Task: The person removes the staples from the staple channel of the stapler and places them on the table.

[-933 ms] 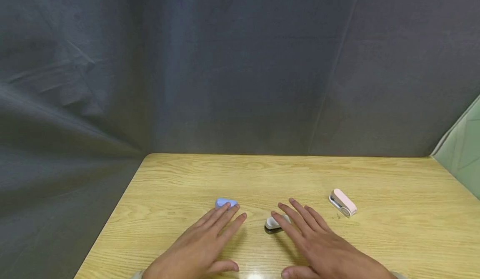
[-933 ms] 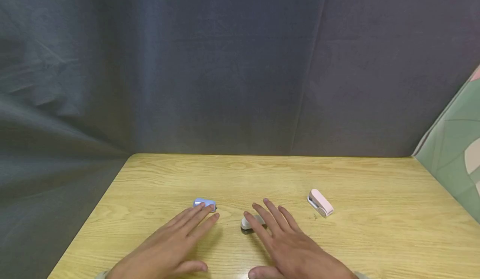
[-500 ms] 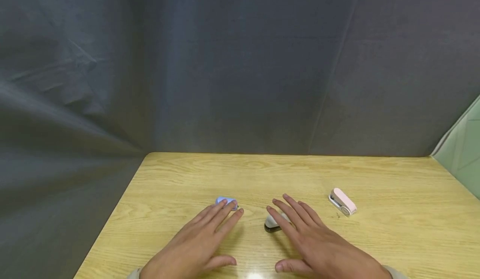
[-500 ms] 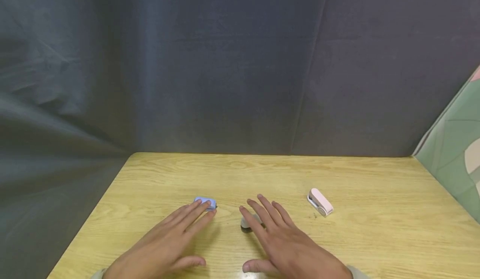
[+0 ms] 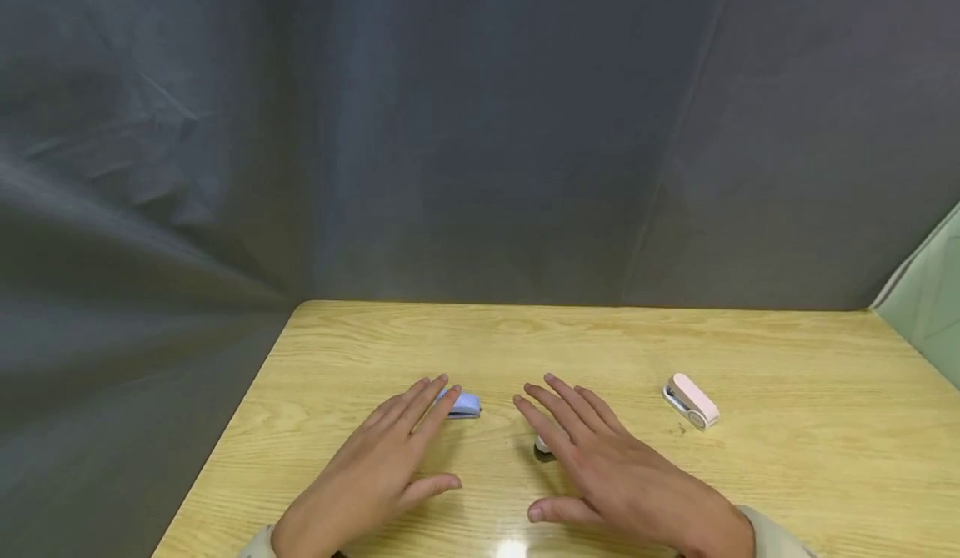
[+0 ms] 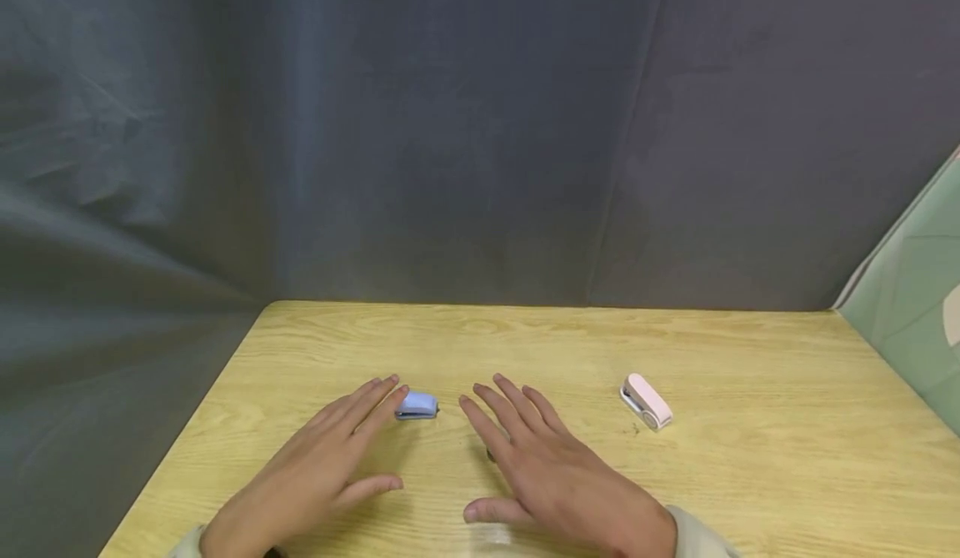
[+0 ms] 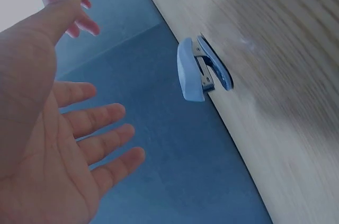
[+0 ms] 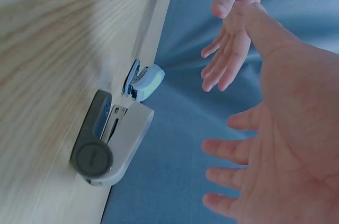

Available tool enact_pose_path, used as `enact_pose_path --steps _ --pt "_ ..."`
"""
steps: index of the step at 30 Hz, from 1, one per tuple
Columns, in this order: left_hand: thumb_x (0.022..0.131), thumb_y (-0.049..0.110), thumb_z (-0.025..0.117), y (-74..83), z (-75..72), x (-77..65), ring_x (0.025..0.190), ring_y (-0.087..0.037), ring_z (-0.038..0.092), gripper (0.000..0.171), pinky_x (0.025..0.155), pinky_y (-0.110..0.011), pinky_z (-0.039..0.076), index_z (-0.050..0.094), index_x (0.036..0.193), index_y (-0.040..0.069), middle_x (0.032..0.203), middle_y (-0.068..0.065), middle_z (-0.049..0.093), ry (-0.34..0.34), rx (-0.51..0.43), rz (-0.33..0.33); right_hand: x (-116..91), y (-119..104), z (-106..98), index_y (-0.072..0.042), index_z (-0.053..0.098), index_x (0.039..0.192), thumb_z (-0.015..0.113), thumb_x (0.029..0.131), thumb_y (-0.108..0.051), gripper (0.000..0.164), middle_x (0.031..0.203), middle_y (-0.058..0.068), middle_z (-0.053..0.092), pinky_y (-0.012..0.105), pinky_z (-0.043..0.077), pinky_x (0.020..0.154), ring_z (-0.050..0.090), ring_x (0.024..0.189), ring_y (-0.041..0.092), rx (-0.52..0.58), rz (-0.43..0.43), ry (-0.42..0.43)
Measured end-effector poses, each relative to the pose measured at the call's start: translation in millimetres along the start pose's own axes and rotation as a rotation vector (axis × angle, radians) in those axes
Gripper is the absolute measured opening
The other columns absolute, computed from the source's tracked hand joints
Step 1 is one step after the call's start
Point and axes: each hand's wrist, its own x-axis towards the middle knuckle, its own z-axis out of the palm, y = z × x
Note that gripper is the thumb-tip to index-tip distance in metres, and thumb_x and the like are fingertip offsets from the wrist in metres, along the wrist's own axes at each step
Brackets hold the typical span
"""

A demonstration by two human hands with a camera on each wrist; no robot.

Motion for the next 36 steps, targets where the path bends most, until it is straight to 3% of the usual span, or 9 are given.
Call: enact_pose_path --steps 7,12,16,23,32,36 --pt "0.096 0.054 0.068 -9.0 2.7 -2.7 0.146 -0.033 0.037 0.086 0.109 -0.054 0.040 0.033 0.161 0.010 0.163 -0.013 0.035 0.023 -0.036 -0.043 7 -2 2 -0.010 0.022 0.163 0.055 0.097 -0.067 0.094 0.166 0.009 0.027 0.041 0.011 0.120 0.020 0.153 0.032 0.027 -0.013 -0.013" --pt "0.094 0.048 0.074 -16.0 3.5 -2.3 0.142 -0.032 0.043 0.082 0.104 -0.055 0.044 0.039 0.158 0.010 0.158 -0.013 0.041 0.041 -0.075 -0.085 16 -1 4 -0.010 0.023 0.163 0.054 0.096 -0.068 0.094 0.164 0.009 0.029 0.049 0.022 0.119 0.019 0.153 0.032 0.029 0.005 -0.033" --pt "0.093 0.045 0.077 -20.8 3.4 -2.3 0.140 -0.032 0.046 0.082 0.103 -0.056 0.045 0.040 0.157 0.010 0.157 -0.014 0.043 0.043 -0.096 -0.122 23 1 4 -0.010 0.022 0.163 0.050 0.098 -0.069 0.092 0.165 0.009 0.029 0.052 0.022 0.119 0.017 0.154 0.032 0.050 0.021 -0.059" --pt "0.091 0.042 0.079 -24.5 5.4 -3.2 0.134 -0.034 0.051 0.078 0.097 -0.056 0.049 0.046 0.152 0.006 0.149 -0.016 0.050 0.083 -0.101 -0.130 33 2 4 -0.009 0.025 0.163 0.051 0.098 -0.068 0.091 0.164 0.009 0.031 0.053 0.023 0.118 0.018 0.154 0.032 0.075 0.030 -0.065" --pt "0.090 0.037 0.082 -30.9 8.5 -0.1 0.118 -0.029 0.061 0.068 0.090 -0.050 0.053 0.056 0.144 0.006 0.137 -0.009 0.057 0.079 -0.135 -0.206 46 1 6 -0.005 0.031 0.160 0.049 0.103 -0.062 0.082 0.158 0.009 0.040 0.050 0.027 0.117 0.029 0.150 0.033 0.058 0.010 -0.005" --pt "0.090 0.036 0.082 -34.4 9.5 0.5 0.121 -0.029 0.060 0.066 0.093 -0.049 0.052 0.057 0.142 0.005 0.136 -0.009 0.058 0.077 -0.156 -0.222 54 -3 7 -0.002 0.032 0.158 0.046 0.102 -0.065 0.085 0.157 0.011 0.040 0.053 0.028 0.116 0.030 0.149 0.036 0.095 0.038 -0.040"
